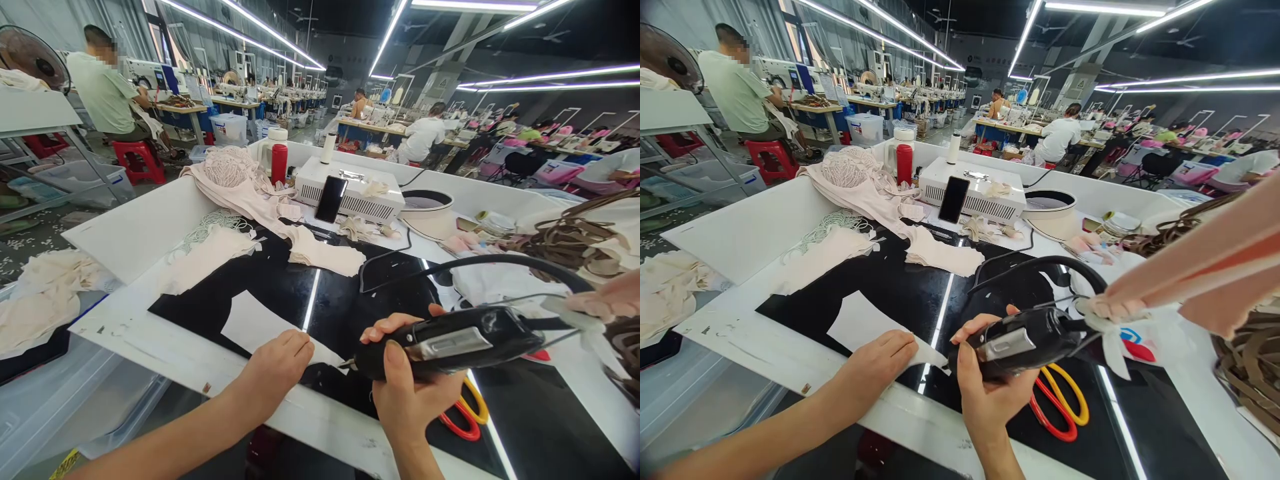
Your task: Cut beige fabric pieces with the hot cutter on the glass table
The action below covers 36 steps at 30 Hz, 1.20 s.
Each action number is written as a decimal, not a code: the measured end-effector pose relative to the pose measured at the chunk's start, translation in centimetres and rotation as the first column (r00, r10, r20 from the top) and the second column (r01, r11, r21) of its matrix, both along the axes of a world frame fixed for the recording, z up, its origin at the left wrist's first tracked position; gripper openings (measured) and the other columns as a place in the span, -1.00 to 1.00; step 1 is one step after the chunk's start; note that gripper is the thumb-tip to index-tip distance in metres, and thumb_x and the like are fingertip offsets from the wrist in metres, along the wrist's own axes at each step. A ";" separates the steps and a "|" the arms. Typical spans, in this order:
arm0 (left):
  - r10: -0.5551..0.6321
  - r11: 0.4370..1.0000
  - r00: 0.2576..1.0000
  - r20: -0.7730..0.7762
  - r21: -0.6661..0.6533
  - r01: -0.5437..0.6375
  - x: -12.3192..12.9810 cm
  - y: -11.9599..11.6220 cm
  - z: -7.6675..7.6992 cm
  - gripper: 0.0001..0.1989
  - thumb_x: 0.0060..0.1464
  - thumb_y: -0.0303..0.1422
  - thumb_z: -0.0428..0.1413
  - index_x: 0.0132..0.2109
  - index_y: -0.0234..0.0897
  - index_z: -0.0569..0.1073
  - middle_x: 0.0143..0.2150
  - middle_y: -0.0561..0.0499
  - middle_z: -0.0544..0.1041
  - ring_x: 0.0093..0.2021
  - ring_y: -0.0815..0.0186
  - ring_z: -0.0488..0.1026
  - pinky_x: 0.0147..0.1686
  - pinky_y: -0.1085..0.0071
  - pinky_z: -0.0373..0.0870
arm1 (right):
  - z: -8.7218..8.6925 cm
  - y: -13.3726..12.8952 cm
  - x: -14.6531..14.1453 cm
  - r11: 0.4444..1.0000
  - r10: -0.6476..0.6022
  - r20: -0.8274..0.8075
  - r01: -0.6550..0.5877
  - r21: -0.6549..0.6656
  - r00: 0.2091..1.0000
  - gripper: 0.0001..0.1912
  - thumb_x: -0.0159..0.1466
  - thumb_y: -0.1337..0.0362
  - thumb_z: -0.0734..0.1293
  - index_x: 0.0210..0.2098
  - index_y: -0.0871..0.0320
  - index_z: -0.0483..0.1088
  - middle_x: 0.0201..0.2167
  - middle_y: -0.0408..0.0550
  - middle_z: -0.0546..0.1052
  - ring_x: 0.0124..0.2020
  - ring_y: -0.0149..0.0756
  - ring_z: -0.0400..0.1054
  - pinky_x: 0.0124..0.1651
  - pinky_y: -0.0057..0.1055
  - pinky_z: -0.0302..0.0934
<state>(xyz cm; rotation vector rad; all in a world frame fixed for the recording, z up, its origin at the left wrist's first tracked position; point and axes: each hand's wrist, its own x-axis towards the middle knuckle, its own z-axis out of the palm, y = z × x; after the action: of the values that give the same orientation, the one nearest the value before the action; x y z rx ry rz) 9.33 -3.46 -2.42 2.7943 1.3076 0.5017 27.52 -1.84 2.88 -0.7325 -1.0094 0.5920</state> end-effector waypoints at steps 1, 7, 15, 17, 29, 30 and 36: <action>0.000 1.000 1.000 -0.007 0.007 0.000 0.0 0.0 0.0 -0.55 0.07 -0.80 -0.04 0.04 -0.31 0.32 -0.07 -0.09 0.54 -0.05 0.15 0.56 -0.13 0.31 0.60 | 0.0 -0.1 0.0 1.000 0.005 -0.001 -0.005 0.000 1.000 -0.44 0.25 0.43 0.48 0.18 -0.04 0.34 -0.30 -0.20 0.54 -0.40 -0.39 0.45 -0.32 -0.35 0.46; 0.007 0.995 1.000 -0.027 0.100 -0.004 0.7 0.2 -0.5 -0.63 0.21 -0.74 -0.08 0.06 -0.33 0.34 -0.02 -0.12 0.57 -0.01 0.16 0.58 -0.09 0.30 0.59 | -0.1 -0.7 -0.3 1.000 0.018 -0.011 -0.018 -0.004 1.000 -0.43 0.25 0.42 0.48 0.19 -0.04 0.33 -0.30 -0.19 0.54 -0.40 -0.38 0.45 -0.31 -0.33 0.46; -0.009 0.989 0.999 -0.051 0.150 0.017 1.3 -0.6 -1.7 -0.33 0.08 0.01 0.38 0.19 -0.24 0.41 0.20 -0.35 0.50 0.16 -0.13 0.53 0.06 0.01 0.56 | -0.3 -1.1 -0.3 0.998 0.042 -0.016 -0.042 -0.035 0.999 -0.43 0.25 0.40 0.49 0.19 -0.04 0.33 -0.27 -0.15 0.53 -0.39 -0.35 0.45 -0.32 -0.30 0.47; -0.016 0.988 0.999 -0.044 0.155 0.023 1.3 -0.9 -2.0 -0.23 -0.02 0.10 0.39 0.20 -0.21 0.42 0.22 -0.38 0.48 0.18 -0.17 0.52 0.07 -0.03 0.55 | -0.2 -1.0 -0.3 0.997 0.059 -0.021 -0.059 -0.042 0.998 -0.43 0.25 0.39 0.48 0.20 -0.05 0.32 -0.28 -0.16 0.52 -0.39 -0.35 0.45 -0.33 -0.31 0.46; -0.050 0.993 0.998 0.022 0.107 0.048 1.2 -1.0 -2.0 -0.17 -0.05 0.07 0.41 0.25 -0.26 0.40 0.26 -0.43 0.45 0.24 -0.22 0.46 0.14 -0.11 0.52 | 0.0 2.2 -0.9 0.996 0.084 -0.051 -0.084 0.008 0.995 -0.46 0.28 0.30 0.47 0.19 -0.09 0.30 -0.30 -0.22 0.51 -0.43 -0.39 0.41 -0.33 -0.33 0.41; -0.051 0.993 0.998 0.024 0.111 0.048 1.3 -0.9 -2.0 -0.14 -0.11 0.07 0.44 0.24 -0.27 0.40 0.25 -0.45 0.45 0.24 -0.23 0.47 0.13 -0.11 0.52 | 0.0 2.2 -1.0 0.996 0.090 -0.048 -0.090 0.007 0.995 -0.46 0.28 0.30 0.47 0.20 -0.09 0.30 -0.30 -0.22 0.51 -0.42 -0.39 0.41 -0.33 -0.33 0.42; -0.056 0.989 0.998 0.022 0.139 0.052 1.4 -0.7 -2.1 -0.10 -0.20 0.07 0.48 0.21 -0.29 0.42 0.22 -0.49 0.47 0.22 -0.23 0.49 0.11 -0.08 0.55 | -0.4 2.3 -1.3 0.996 0.091 -0.039 -0.092 -0.021 0.995 -0.46 0.28 0.33 0.45 0.20 -0.07 0.29 -0.31 -0.22 0.50 -0.42 -0.39 0.42 -0.34 -0.34 0.41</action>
<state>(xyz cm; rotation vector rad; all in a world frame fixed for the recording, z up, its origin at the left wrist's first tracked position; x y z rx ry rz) 10.72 -4.14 -4.55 2.9143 1.2345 0.6475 26.27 0.42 2.52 -0.6949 -1.0063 0.6952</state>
